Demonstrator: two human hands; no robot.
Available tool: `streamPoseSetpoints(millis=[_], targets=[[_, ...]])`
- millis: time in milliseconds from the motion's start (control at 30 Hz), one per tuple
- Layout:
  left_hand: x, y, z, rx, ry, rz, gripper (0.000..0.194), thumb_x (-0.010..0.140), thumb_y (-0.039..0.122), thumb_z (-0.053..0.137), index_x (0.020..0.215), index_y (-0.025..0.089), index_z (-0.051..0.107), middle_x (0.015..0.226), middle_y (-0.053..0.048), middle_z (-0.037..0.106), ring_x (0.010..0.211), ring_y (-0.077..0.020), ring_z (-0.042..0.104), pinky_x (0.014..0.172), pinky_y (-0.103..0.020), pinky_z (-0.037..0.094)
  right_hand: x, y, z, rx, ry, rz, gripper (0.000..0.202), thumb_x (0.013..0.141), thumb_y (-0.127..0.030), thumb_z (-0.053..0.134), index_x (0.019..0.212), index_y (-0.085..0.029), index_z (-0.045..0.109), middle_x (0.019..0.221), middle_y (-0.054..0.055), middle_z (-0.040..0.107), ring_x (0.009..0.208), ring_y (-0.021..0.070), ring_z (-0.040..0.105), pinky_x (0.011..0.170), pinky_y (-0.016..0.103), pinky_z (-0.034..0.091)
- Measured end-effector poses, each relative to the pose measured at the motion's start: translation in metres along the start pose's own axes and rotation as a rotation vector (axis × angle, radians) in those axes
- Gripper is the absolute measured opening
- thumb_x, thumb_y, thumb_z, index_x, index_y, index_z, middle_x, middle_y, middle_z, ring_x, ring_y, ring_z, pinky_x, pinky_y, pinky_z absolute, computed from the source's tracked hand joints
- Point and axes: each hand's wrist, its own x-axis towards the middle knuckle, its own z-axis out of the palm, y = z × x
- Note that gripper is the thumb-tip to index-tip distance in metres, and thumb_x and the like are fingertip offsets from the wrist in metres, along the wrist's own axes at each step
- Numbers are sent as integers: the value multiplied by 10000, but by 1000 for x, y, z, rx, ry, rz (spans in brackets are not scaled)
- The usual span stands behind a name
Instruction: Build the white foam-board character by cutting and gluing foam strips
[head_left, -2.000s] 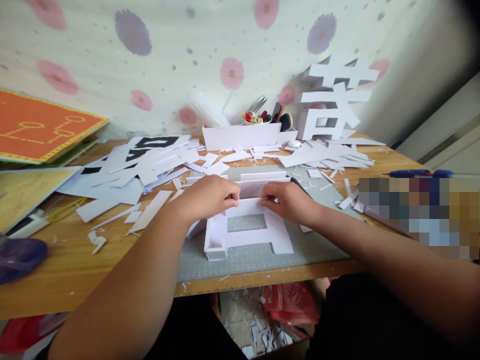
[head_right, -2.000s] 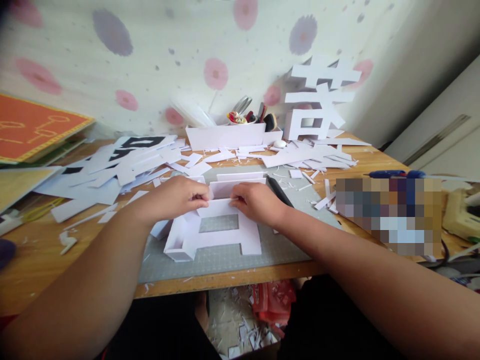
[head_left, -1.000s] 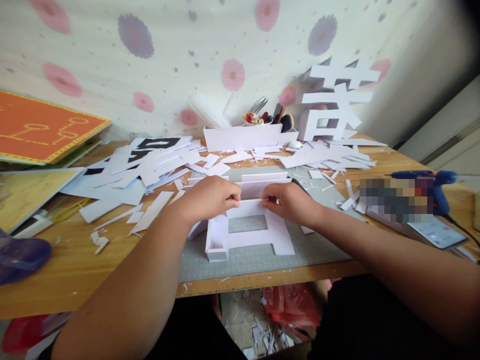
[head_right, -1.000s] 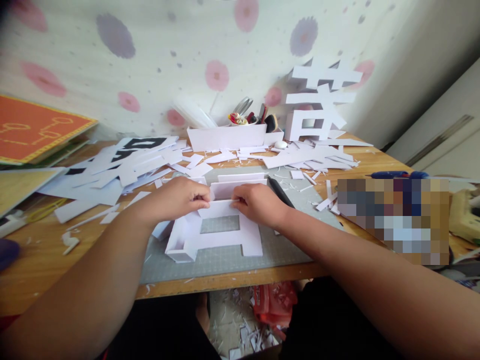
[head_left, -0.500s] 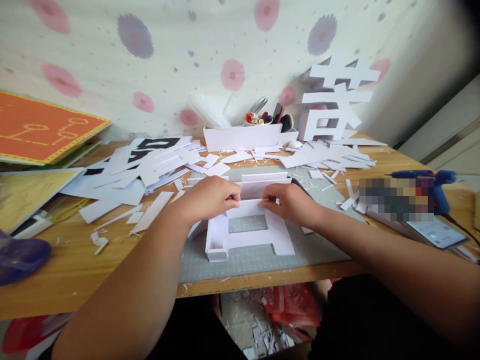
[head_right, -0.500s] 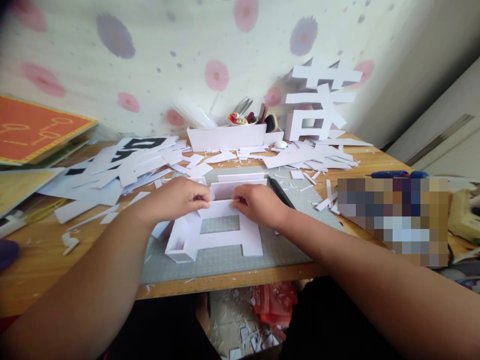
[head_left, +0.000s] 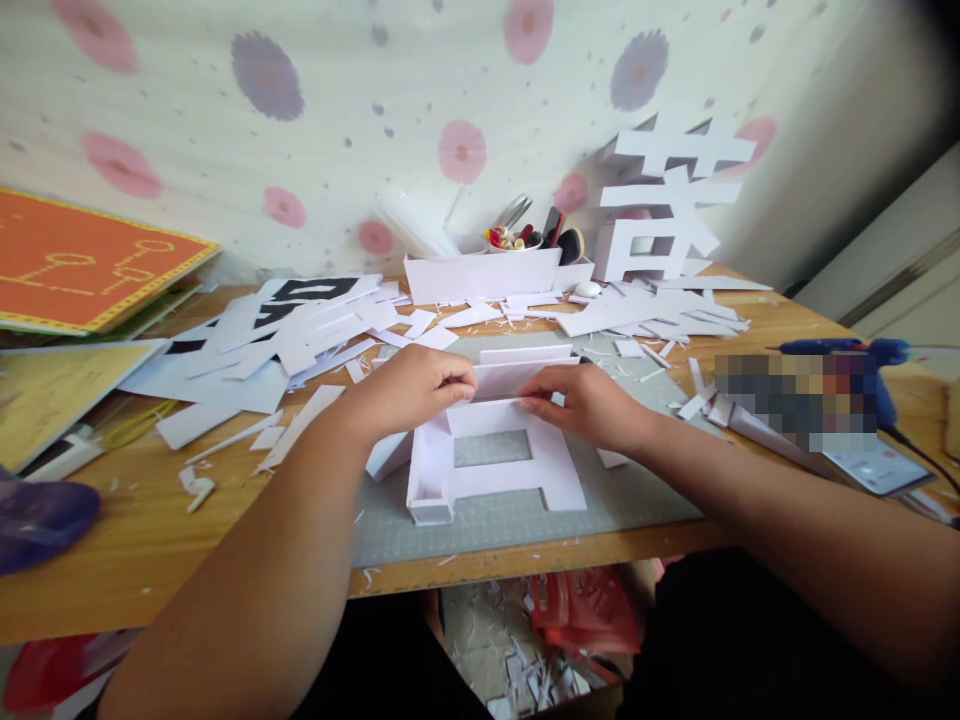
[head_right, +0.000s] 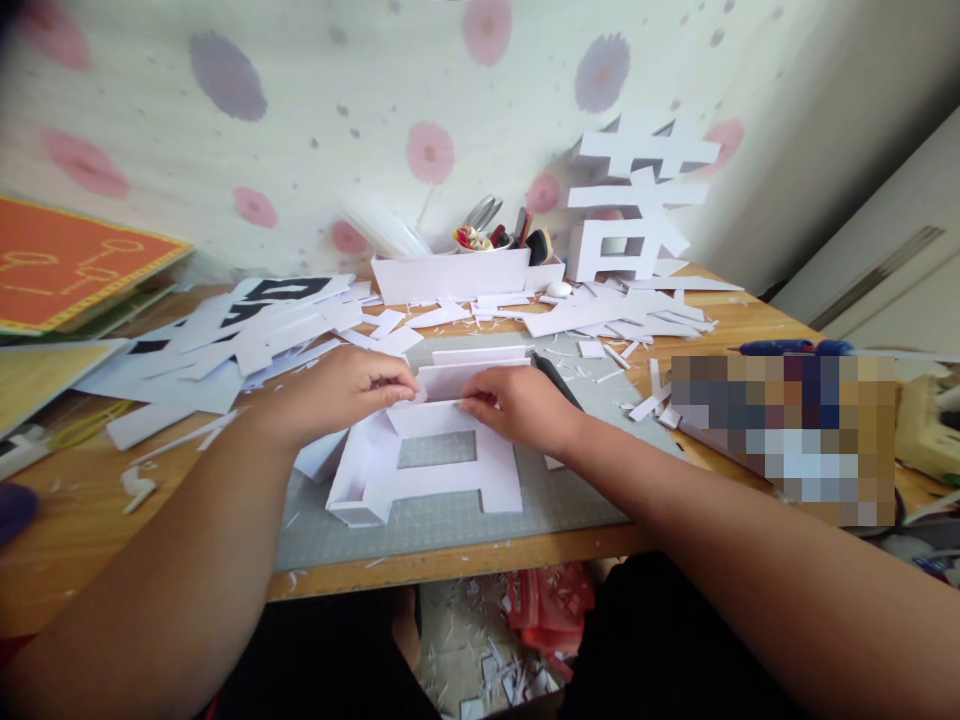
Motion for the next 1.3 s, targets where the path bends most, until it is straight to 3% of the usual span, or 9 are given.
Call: streamPoseSetpoints(millis=[200, 333, 467, 567, 667, 833, 967, 1133, 1300], targets=[[-1, -4, -7, -25, 103, -47, 178, 831, 285, 555, 833, 230, 724, 843, 17, 721, 806, -152, 612, 740, -283, 405, -1, 0, 3, -28, -16, 0, 161, 912, -256, 595, 912, -185, 739, 833, 44, 746, 723, 161, 640, 702, 282, 467], [-1, -13, -9, -90, 279, -128, 139, 809, 283, 587, 815, 221, 712, 845, 7, 721, 822, -169, 629, 743, -294, 418, -1, 0, 0, -35, 5, -9, 159, 894, -251, 601, 925, -183, 741, 858, 59, 753, 753, 180, 660, 723, 305, 488], [0, -25, -10, -199, 453, -251, 176, 817, 350, 596, 843, 207, 695, 840, -22, 722, 774, -183, 623, 711, -308, 423, -1, 14, -23, 4, 257, 79, 155, 870, -263, 597, 881, -210, 743, 883, 51, 763, 764, 187, 676, 713, 313, 512], [1, -31, -12, -189, 489, -339, 219, 810, 412, 590, 829, 217, 688, 805, -20, 716, 716, -189, 590, 662, -312, 396, -6, 39, -52, 20, 514, 260, 167, 849, -312, 613, 877, -208, 740, 799, 52, 755, 697, 192, 671, 647, 318, 520], [1, -34, -17, -151, 496, -395, 226, 792, 432, 575, 779, 231, 679, 795, -8, 716, 700, -196, 575, 639, -310, 371, -17, 69, -80, -87, 605, 417, 237, 875, -315, 564, 985, -181, 725, 844, 83, 760, 707, 202, 680, 640, 328, 530], [1, -36, -22, -148, 437, -415, 227, 767, 435, 545, 775, 243, 667, 784, -2, 717, 735, -215, 593, 653, -300, 375, -27, 107, -93, -316, 434, 534, 223, 862, -224, 571, 1007, -159, 728, 872, 85, 761, 761, 214, 699, 705, 347, 546], [2, -41, -20, -138, 438, -400, 233, 773, 449, 536, 770, 249, 656, 793, -5, 707, 775, -227, 599, 691, -308, 386, -3, 122, -81, -443, 195, 468, 271, 845, -97, 624, 1096, -166, 703, 1151, 138, 713, 1030, 239, 672, 904, 376, 525], [5, -45, -17, -121, 420, -387, 241, 785, 454, 526, 798, 254, 660, 788, -11, 708, 786, -237, 598, 682, -315, 381, 45, 135, -69, -576, -71, 342, 317, 954, -328, 601, 1242, -194, 601, 1301, 100, 596, 1111, 228, 614, 936, 447, 529], [3, -40, -18, -122, 423, -358, 257, 787, 448, 519, 803, 238, 666, 814, -13, 718, 755, -223, 591, 684, -318, 382, 72, 142, -67, -673, -200, 346, 318, 966, -355, 580, 1241, -195, 594, 1272, 92, 604, 1059, 212, 629, 892, 427, 550]])
